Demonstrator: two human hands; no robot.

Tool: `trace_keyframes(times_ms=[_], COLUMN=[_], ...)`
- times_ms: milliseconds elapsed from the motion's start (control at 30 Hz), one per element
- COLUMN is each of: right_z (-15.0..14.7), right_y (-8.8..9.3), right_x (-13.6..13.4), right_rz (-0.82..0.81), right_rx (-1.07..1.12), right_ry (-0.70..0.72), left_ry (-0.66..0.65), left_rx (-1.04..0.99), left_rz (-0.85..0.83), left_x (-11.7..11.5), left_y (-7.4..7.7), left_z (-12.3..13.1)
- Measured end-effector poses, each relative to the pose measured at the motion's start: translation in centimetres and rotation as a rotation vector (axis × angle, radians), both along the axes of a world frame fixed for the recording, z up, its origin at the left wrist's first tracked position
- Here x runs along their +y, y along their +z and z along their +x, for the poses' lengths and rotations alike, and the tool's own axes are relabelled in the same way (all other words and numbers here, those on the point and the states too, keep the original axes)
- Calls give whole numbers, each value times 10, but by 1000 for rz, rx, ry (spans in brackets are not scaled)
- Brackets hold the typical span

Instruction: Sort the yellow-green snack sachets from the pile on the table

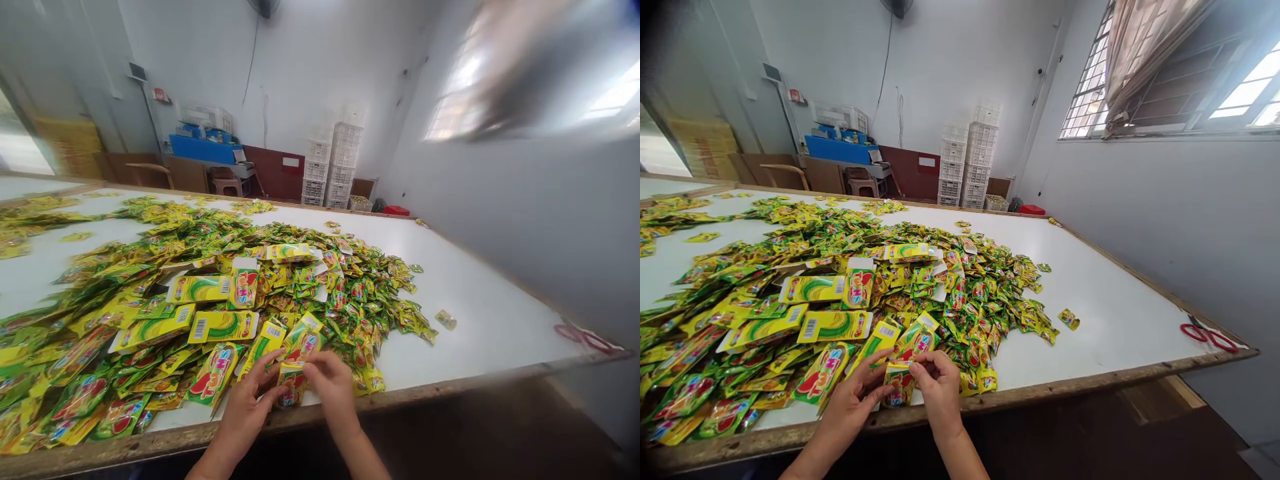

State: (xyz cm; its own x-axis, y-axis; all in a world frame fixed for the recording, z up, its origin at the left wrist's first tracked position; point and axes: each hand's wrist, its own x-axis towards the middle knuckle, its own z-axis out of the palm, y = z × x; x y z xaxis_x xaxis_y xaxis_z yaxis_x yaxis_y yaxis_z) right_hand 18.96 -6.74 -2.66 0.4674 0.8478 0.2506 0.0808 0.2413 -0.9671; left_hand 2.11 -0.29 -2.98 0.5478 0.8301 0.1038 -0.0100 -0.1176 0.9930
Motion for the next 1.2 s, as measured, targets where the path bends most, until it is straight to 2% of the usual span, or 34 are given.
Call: trace_keyframes(times_ms=[100,200,267,367,500,667,967,1100,1200], right_z=[3,4,4,5,6,3,0,2,5], right_y=[19,35,40,39,34,34,40,38,30], right_x=[-1,3,9,18,25,22,10,4,6], right_rz=[11,89,100,65,68,78,69,119,143], right_rx=[-221,-485,-553,-574,-580,-570,-523,-551,-535], right_ry=[-5,97,152,177,194,177,266,266,240], left_ry=[-4,39,110,151,87,78,158,258,214], left_rx=[23,57,77,73,77,90,41,50,121], left_rz=[-15,-18,9,87,179,310,319,315,356], left_x=[-1,-2,-2,-1,2,6,-3,-9,-8], left_y=[1,-2,-5,-9,-9,-7,1,-2,0], left_z=[0,1,1,1,1,-2,2,0,-2])
